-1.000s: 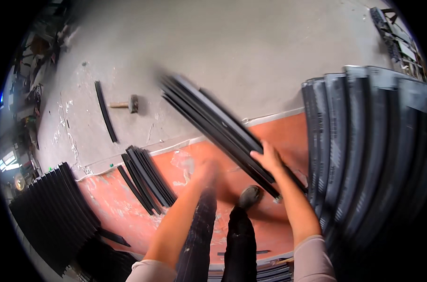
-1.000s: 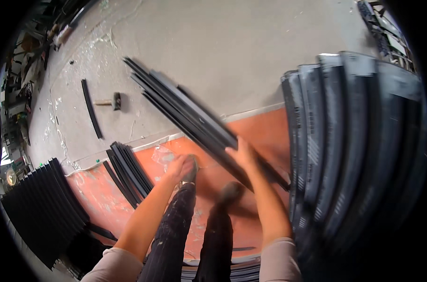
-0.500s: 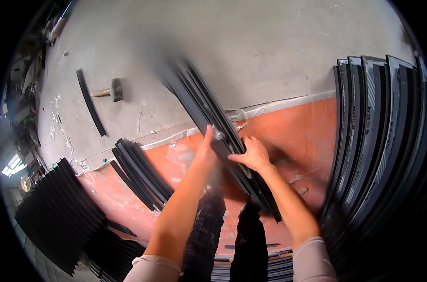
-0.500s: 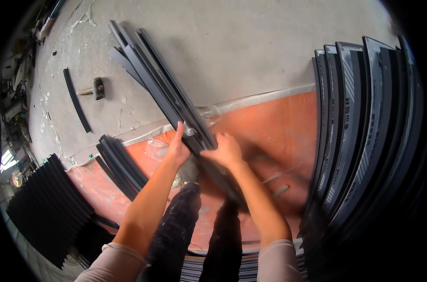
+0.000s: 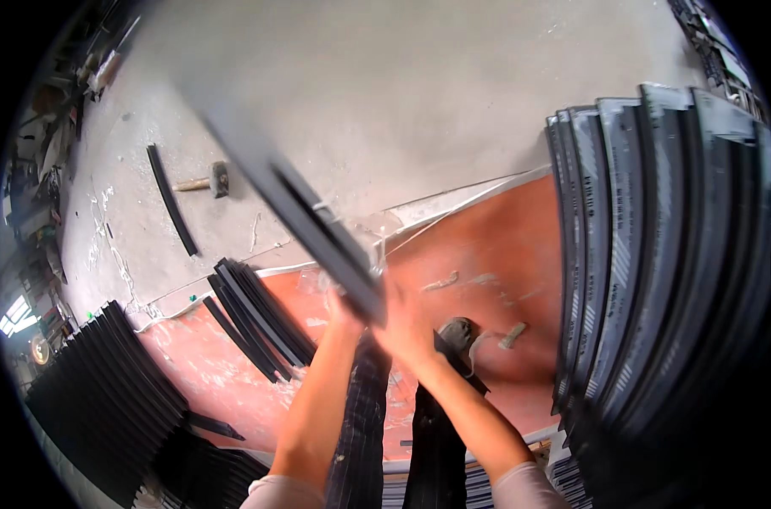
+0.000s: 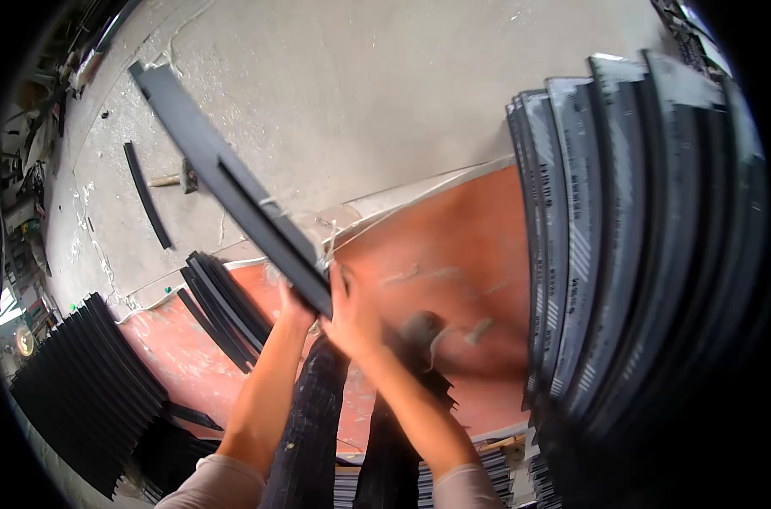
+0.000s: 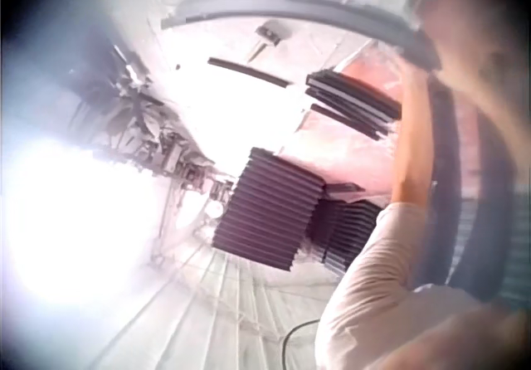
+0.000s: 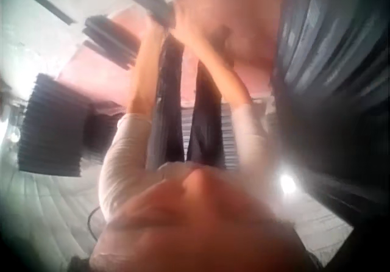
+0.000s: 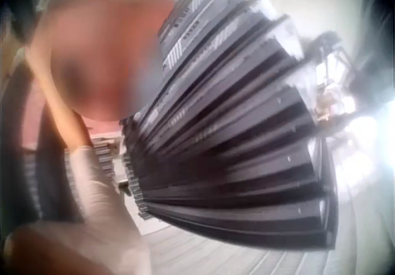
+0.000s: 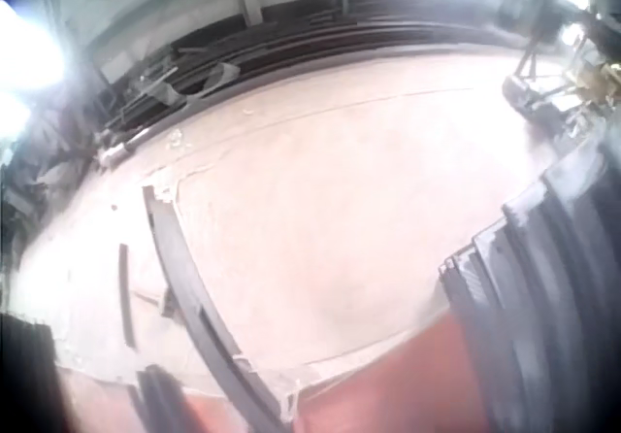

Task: The person fits metal strips into window frames by hand, stacks the window frames, and retrieves more metal pieces from the floor.

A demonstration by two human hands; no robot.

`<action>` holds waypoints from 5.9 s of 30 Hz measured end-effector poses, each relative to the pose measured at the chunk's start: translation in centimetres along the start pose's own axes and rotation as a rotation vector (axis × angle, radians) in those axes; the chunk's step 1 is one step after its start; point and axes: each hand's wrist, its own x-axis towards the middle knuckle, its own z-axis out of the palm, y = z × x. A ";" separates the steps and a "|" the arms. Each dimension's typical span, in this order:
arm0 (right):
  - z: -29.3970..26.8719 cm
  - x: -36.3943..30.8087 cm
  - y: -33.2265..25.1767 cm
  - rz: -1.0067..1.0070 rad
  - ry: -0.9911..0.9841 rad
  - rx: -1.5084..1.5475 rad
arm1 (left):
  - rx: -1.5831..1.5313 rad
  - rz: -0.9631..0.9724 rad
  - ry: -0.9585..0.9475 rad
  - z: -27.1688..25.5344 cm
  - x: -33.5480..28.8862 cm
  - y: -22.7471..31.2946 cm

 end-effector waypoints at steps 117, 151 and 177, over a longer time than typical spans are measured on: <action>-44.8 -50.1 -21.5 0.311 1.245 0.438 | 2.185 0.901 -2.165 38.9 -61.5 -16.3; -54.6 -64.8 -8.0 0.509 0.838 -0.183 | 1.991 1.842 -1.307 46.3 -63.8 -24.2; -49.8 -61.9 -1.3 0.416 0.603 -0.148 | 2.660 1.496 -1.711 44.2 -57.9 -23.5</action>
